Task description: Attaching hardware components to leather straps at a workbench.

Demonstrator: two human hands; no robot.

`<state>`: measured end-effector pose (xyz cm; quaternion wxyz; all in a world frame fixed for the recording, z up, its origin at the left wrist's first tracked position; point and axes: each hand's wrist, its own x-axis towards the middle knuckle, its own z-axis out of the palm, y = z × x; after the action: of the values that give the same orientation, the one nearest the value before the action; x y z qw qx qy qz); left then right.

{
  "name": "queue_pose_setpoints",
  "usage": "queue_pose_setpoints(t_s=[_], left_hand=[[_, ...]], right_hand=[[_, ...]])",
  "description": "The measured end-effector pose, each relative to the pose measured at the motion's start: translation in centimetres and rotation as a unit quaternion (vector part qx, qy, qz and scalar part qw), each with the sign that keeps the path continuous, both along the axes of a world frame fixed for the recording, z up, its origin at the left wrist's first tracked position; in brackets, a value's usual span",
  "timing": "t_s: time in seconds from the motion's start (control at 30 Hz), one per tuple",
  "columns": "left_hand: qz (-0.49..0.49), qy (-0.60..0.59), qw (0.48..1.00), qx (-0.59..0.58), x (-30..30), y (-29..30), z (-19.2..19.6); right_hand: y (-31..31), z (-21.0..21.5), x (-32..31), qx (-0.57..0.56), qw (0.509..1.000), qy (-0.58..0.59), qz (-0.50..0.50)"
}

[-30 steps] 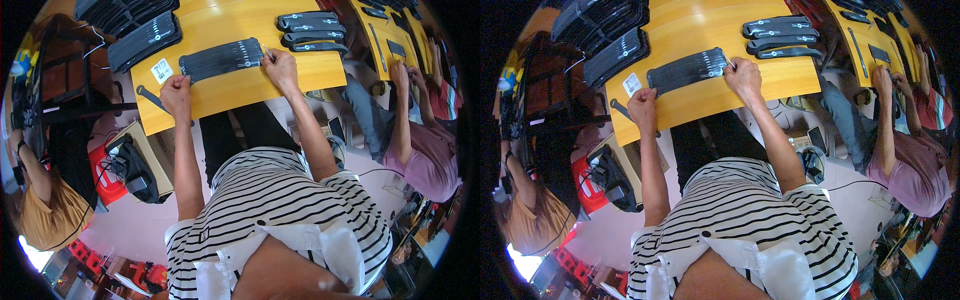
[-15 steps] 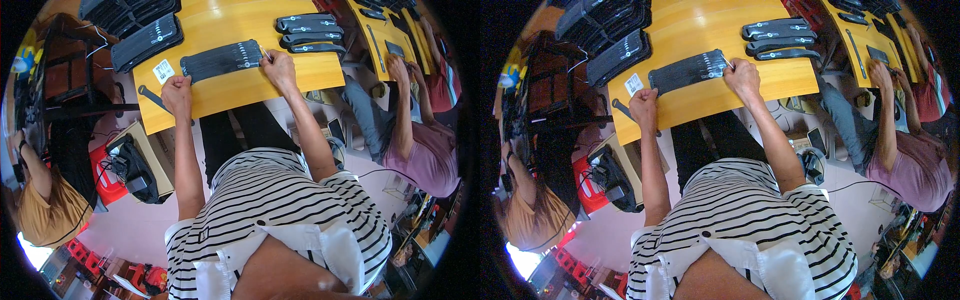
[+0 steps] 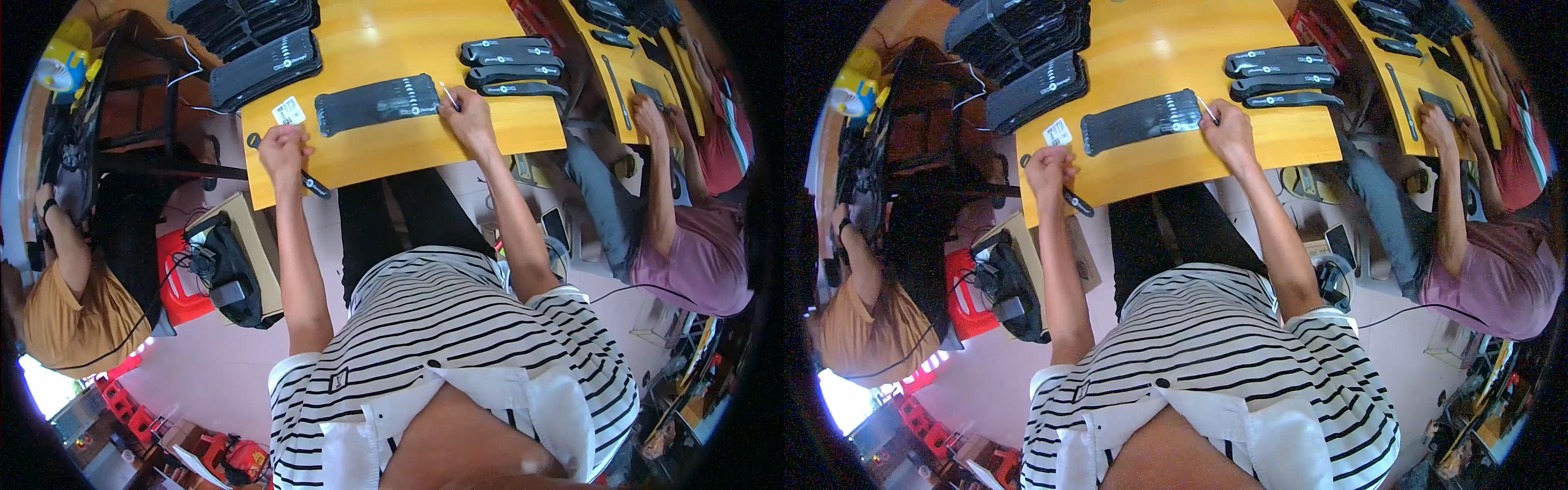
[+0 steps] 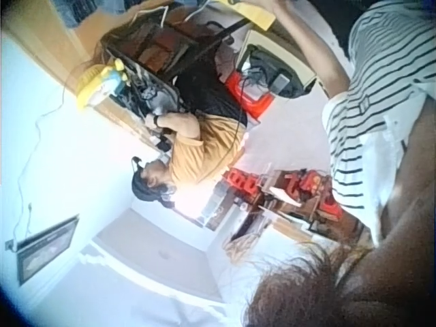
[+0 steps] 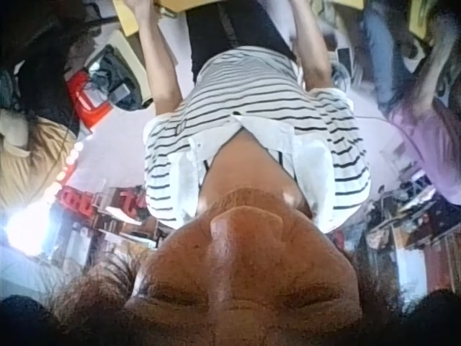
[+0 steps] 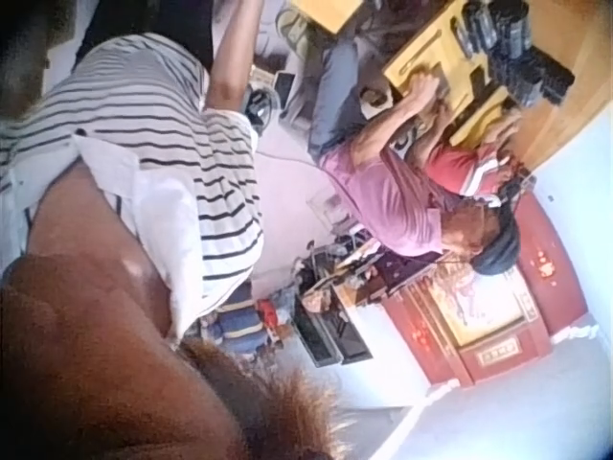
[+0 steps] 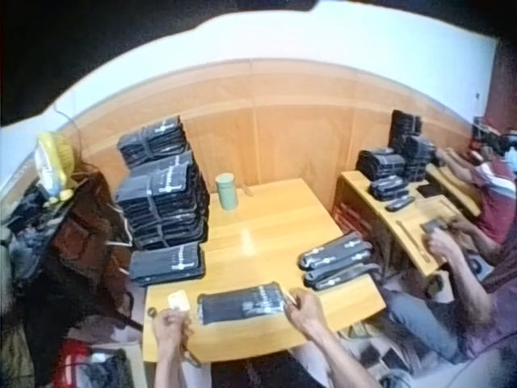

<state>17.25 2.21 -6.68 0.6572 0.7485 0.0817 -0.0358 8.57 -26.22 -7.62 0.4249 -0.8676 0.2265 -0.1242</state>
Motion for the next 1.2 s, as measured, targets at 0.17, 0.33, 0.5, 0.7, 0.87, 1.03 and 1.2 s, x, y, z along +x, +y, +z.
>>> queue_pose_setpoints(t_s=[0.17, 0.33, 0.5, 0.7, 0.87, 1.03, 1.2], left_hand=[[0.124, -0.107, 0.965, 0.204, 1.2, 9.0, -2.8], [0.097, -0.114, 0.912, 0.381, 2.6, 10.3, -2.4], [0.047, -0.093, 0.883, 0.458, 3.8, 9.0, -2.4], [0.016, -0.089, 0.977, 0.195, 5.9, 12.3, -6.9], [0.046, -0.116, 0.98, 0.152, 2.3, 12.7, -4.5], [-0.043, -0.08, 0.996, 0.0, -4.2, 10.0, 1.2], [-0.203, -0.045, 0.977, -0.037, -12.0, 1.1, 8.1]], right_hand=[[1.3, 1.2, -4.7, -0.013, 0.997, -0.081, 0.009], [3.4, 0.2, -8.5, 0.091, 0.994, -0.013, 0.053], [6.1, 0.0, -10.1, 0.054, 0.993, -0.021, 0.101], [7.9, 0.7, -10.5, 0.068, 0.985, 0.007, 0.158], [8.0, 0.4, -10.8, 0.07, 0.985, -0.004, 0.158], [7.9, 2.3, -10.5, 0.064, 0.983, 0.038, 0.169], [11.3, 7.6, -8.6, 0.133, 0.946, -0.156, 0.251]])
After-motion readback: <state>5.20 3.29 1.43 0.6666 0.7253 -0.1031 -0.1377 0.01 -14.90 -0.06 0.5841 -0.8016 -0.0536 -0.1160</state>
